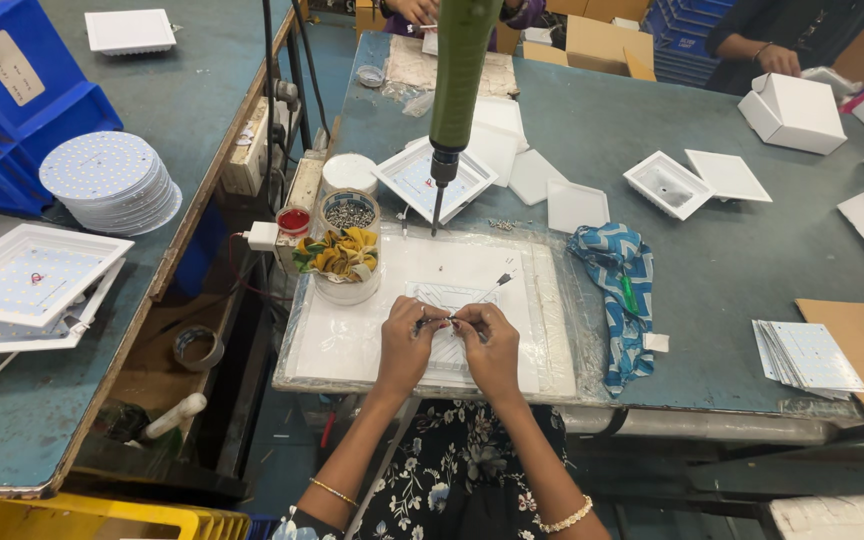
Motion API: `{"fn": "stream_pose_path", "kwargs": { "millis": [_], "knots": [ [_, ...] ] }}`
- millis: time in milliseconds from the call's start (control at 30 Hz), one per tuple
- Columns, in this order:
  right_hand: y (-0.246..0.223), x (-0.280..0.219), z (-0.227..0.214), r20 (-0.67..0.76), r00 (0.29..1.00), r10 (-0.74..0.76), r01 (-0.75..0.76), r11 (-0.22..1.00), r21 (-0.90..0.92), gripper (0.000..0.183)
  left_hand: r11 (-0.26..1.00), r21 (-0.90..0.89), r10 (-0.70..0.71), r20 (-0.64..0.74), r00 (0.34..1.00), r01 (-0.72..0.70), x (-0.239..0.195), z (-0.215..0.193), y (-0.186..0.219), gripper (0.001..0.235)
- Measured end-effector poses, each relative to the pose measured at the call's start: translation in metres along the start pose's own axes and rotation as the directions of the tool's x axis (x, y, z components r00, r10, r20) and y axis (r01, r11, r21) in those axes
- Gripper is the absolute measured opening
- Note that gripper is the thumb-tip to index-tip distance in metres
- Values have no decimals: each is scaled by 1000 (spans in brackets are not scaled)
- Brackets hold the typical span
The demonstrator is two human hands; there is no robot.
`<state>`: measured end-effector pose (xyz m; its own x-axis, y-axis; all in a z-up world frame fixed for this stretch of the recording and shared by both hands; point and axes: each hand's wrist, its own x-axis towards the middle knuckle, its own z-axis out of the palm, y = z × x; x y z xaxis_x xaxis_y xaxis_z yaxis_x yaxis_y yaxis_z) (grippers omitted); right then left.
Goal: The person assembles LED light panels by attaching small black components to the back of white square frames using a green pneumatic screwdriver. They repeatedly pick up components, position them, and drive screws into the frames while working at a factory table.
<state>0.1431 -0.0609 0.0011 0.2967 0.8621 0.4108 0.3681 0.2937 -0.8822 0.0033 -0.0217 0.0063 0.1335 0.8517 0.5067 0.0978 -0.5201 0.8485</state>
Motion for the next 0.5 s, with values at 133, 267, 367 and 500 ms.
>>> {"fn": "stream_pose_path", "kwargs": {
  "millis": [133, 267, 367, 500],
  "knots": [
    [5, 2, -3, 17, 998, 67, -68, 995, 75, 10, 999, 37, 4, 17, 1000, -5, 2, -3, 4, 12],
    [5, 3, -4, 13, 989, 149, -146, 947, 287, 10, 1000, -16, 9, -34, 999, -10, 1, -3, 3, 14],
    [-3, 5, 1, -8, 988, 156, -144, 929, 341, 10, 986, -116, -135, -94, 986, 124, 0, 0, 0, 16],
    [-21, -4, 23, -15, 994, 105, -93, 934, 345, 9, 962, -200, -219, -144, 965, 188, -15, -4, -4, 13]
  ]
}}
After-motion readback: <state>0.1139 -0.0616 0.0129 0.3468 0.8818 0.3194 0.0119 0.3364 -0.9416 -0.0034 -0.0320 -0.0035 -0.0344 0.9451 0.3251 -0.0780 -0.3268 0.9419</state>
